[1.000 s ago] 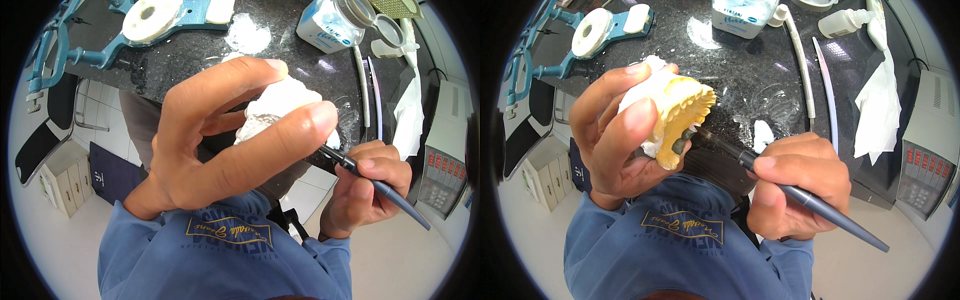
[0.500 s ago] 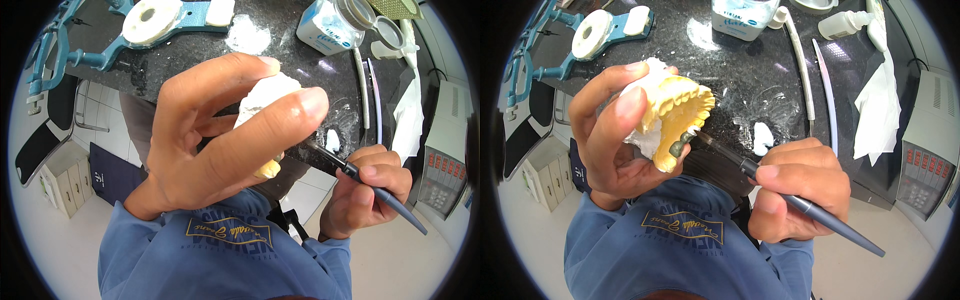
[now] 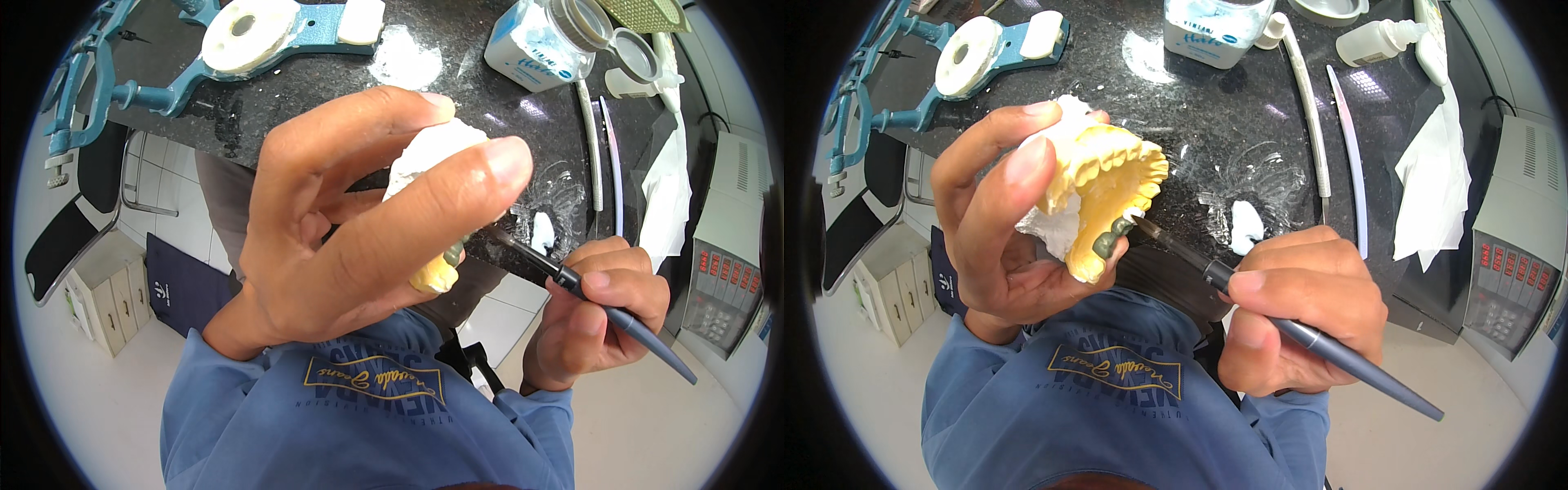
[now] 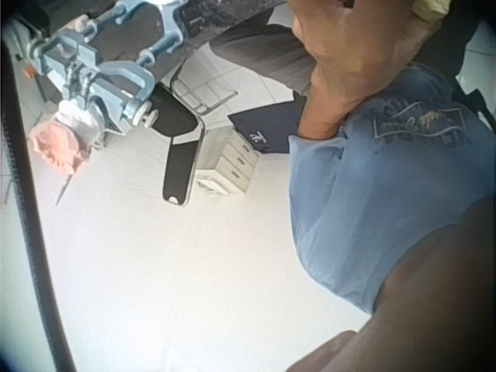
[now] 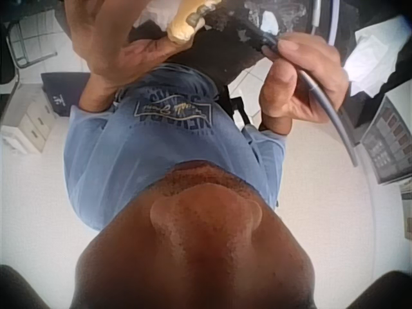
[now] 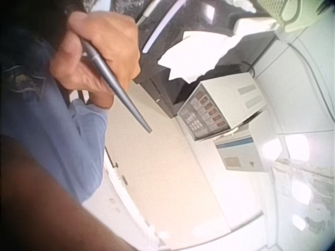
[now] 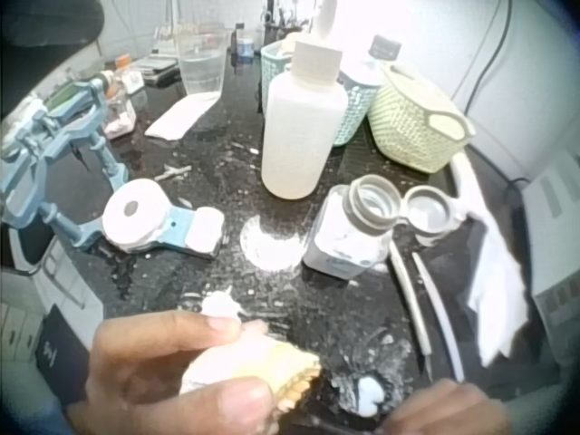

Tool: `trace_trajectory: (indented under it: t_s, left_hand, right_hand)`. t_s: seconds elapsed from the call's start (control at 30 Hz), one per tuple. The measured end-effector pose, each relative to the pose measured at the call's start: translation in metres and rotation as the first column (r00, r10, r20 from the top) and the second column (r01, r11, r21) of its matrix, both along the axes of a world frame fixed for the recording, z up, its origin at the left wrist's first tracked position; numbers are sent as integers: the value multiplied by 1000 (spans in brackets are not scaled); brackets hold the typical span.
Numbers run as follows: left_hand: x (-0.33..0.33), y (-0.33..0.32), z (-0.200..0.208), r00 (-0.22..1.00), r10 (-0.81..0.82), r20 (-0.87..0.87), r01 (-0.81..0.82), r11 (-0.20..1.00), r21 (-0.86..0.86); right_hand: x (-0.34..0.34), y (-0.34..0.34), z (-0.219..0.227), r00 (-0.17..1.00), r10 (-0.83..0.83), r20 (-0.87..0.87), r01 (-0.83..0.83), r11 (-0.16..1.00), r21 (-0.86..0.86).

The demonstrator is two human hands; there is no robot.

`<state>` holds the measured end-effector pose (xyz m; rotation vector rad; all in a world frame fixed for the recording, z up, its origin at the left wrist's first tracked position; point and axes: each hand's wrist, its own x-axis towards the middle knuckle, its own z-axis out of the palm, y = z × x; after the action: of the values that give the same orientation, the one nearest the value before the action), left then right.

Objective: The person applies a white substance from a jar onto a yellow dental model using a thin brush, then wipes the edge of the model with a paper towel and scrapes excess material with a small metal tool.

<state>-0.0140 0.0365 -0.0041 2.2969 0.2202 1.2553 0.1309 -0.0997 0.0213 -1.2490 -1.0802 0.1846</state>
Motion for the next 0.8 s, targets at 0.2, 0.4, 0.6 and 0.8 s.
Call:
trace_trajectory:
  t_s: [0.2, 0.4, 0.6, 0.8]
  left_hand:
    - [1, -1, 1, 1000, 19, -10, -19, 1000, 0]
    - [0, 1, 1, 1000, 15, -8, -14, 1000, 11]
    - [0, 1, 0, 1000, 12, -15, -12, 1000, 10]
    - [-1, 3, -1, 1000, -24, 0, 24, 1000, 11]
  right_hand:
    - [1, -1, 0, 996, 41, 79, -38, 998, -43]
    - [2, -1, 3, 997, 31, 71, -28, 998, -48]
    - [2, -2, 2, 993, 57, 99, -51, 997, -64]
    - [0, -3, 2, 997, 38, 73, -35, 998, -53]
